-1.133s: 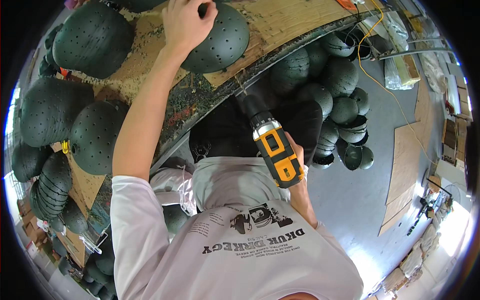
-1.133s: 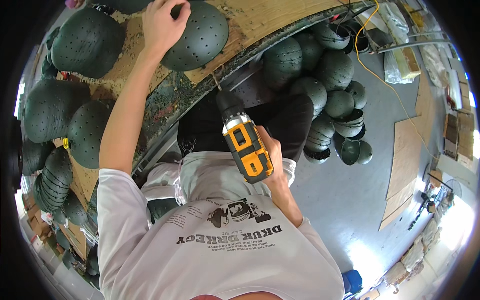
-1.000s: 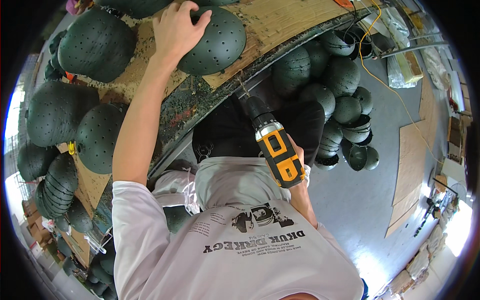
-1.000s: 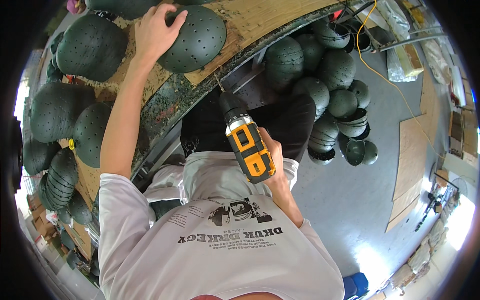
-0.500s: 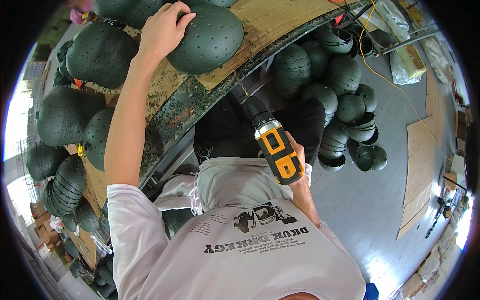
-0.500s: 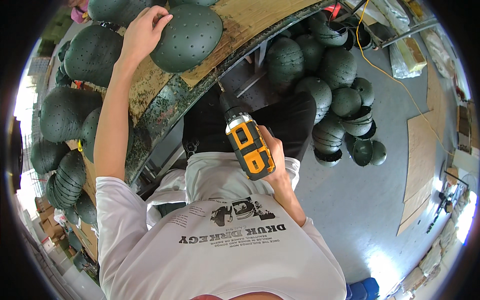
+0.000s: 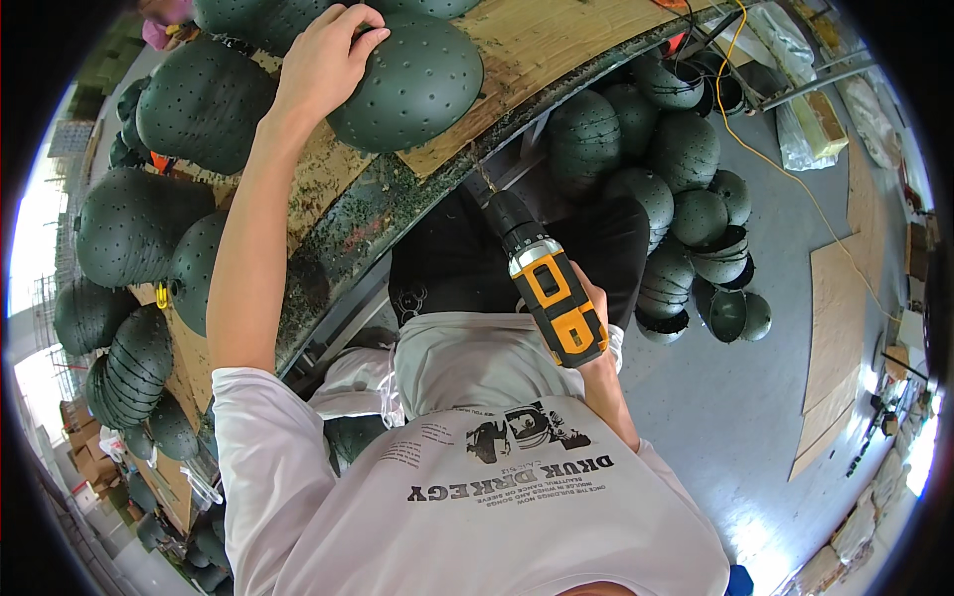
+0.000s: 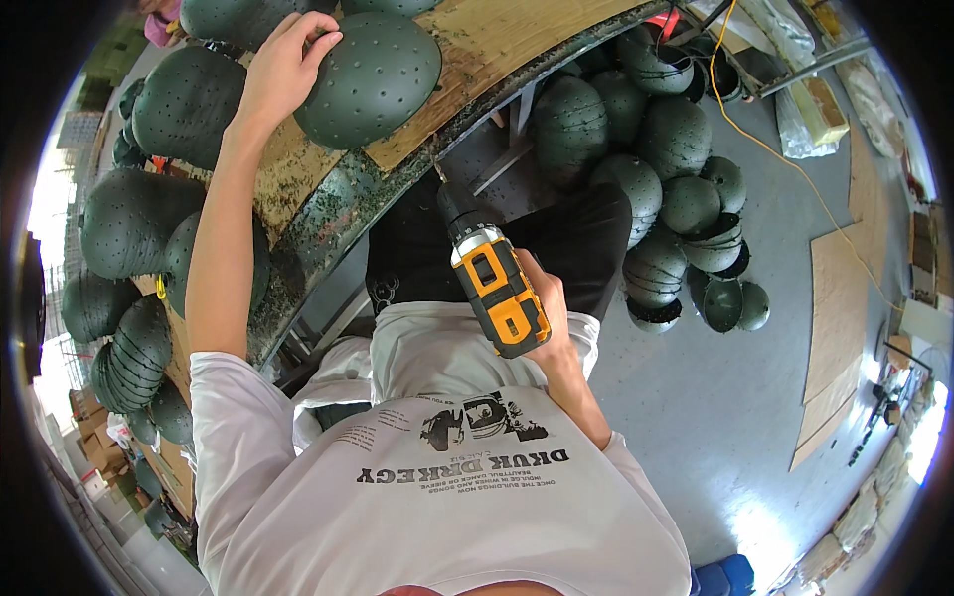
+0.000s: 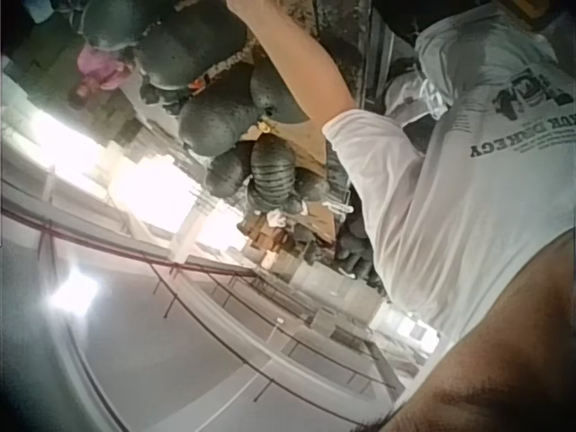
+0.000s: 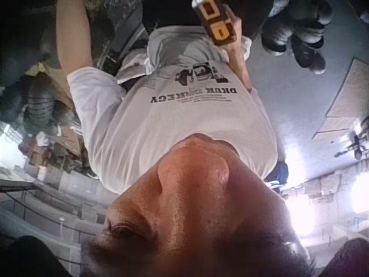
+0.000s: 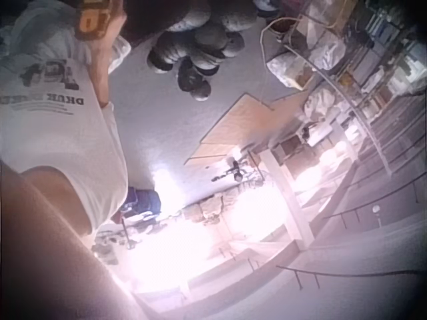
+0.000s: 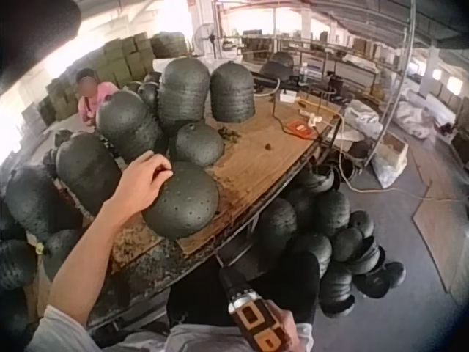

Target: Using a power drill to create ventilation or attachment holes in plastic helmet shells.

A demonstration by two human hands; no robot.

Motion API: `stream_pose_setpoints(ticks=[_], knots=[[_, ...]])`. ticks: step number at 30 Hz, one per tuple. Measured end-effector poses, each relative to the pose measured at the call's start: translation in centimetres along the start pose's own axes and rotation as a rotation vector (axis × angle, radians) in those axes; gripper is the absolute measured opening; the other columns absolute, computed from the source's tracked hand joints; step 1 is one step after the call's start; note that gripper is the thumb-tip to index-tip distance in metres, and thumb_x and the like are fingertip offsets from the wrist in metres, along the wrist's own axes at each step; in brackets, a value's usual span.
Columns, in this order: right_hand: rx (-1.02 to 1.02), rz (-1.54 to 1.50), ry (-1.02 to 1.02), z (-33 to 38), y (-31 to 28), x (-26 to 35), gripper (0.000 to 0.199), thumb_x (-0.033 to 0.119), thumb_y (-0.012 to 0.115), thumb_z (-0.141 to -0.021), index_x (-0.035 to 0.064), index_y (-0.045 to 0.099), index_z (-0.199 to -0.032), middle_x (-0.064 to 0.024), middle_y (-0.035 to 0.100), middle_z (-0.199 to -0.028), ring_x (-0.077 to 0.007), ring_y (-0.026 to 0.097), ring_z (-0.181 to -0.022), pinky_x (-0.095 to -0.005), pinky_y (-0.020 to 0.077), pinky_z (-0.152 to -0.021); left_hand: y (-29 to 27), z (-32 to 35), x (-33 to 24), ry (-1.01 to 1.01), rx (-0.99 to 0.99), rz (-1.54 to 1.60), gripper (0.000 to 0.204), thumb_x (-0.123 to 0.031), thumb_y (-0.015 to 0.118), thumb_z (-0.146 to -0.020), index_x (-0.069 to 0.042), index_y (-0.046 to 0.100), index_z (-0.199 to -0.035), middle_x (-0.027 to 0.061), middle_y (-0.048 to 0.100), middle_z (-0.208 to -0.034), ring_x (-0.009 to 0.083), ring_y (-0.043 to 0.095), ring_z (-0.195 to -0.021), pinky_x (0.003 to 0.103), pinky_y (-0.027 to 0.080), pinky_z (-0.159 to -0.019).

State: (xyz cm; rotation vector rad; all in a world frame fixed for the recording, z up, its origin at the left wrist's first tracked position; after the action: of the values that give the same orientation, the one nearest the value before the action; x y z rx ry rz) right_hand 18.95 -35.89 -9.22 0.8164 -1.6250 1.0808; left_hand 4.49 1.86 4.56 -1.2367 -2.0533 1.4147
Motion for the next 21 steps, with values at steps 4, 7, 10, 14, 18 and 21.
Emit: stream_pose_setpoints(ticks=[4,7,10,14,18,21], knots=[[0.021,-0.056,0.016,0.0,0.2,-0.4,0.043,0.011,0.08,-0.073,-0.0043,0.063,-0.11,-0.0124,0.069,-0.083,-0.0224,0.065,-0.065,-0.0308,0.0522,-0.063,-0.3,0.3,0.5,0.043,-0.011,0.046,0.015,-0.027,0.064,-0.103,-0.013,0.067,-0.11,0.0056,0.06,-0.091,0.024,0.06,-0.076,0.037,0.049,-0.073],[0.018,-0.071,0.009,-0.1,0.5,-0.4,0.044,0.011,0.08,-0.073,-0.0043,0.063,-0.11,-0.0122,0.069,-0.083,-0.022,0.065,-0.064,-0.0304,0.0521,-0.063,-1.0,0.3,-0.3,0.051,0.013,0.069,0.013,-0.02,0.064,-0.101,-0.009,0.065,-0.107,0.0108,0.06,-0.096,0.031,0.06,-0.09,0.042,0.049,-0.081],[0.015,-0.073,-0.001,-0.2,0.5,-0.5,0.045,0.012,0.08,-0.073,-0.0043,0.062,-0.111,-0.0122,0.07,-0.084,-0.0216,0.065,-0.065,-0.03,0.052,-0.063,-1.1,0.3,-1.0,0.056,0.049,0.082,0.011,-0.014,0.063,-0.1,-0.005,0.063,-0.106,0.0161,0.059,-0.1,0.0372,0.059,-0.101,0.046,0.048,-0.087],[0.036,-0.064,0.003,-0.3,0.7,-0.5,0.044,0.012,0.08,-0.073,-0.0053,0.063,-0.11,-0.0118,0.068,-0.084,-0.0216,0.064,-0.064,-0.0298,0.0515,-0.063,-1.1,0.6,-0.6,0.056,0.063,0.074,0.012,-0.015,0.062,-0.101,-0.006,0.062,-0.109,0.0163,0.058,-0.101,0.0373,0.059,-0.099,0.046,0.048,-0.087],[0.004,-0.03,0.021,-0.3,1.0,-0.3,0.041,0.011,0.08,-0.073,-0.0056,0.064,-0.107,-0.0107,0.066,-0.085,-0.0212,0.064,-0.065,-0.0298,0.0512,-0.063,-1.3,0.4,-0.4,0.043,0.075,0.089,0.012,-0.016,0.062,-0.101,-0.005,0.061,-0.108,0.0164,0.058,-0.101,0.0368,0.059,-0.098,0.046,0.048,-0.086],[-0.002,-0.073,-0.009,-0.3,1.0,-0.4,0.038,0.007,0.08,-0.075,-0.0059,0.065,-0.106,-0.0092,0.066,-0.091,-0.0193,0.065,-0.069,-0.0283,0.0513,-0.065,-1.7,0.6,0.0,0.04,0.062,0.077,0.013,-0.017,0.063,-0.101,-0.005,0.061,-0.105,0.0163,0.058,-0.099,0.0364,0.059,-0.095,0.046,0.048,-0.084]])
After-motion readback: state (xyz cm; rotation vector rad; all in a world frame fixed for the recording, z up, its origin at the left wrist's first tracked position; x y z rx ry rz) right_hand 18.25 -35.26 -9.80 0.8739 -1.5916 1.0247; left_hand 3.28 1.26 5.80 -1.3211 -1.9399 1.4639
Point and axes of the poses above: each hand's wrist, its own z-axis away from the middle knuckle, its own y-axis out of the palm, x = y × z, the point moved 1 cm from there along -z, towards the middle knuckle
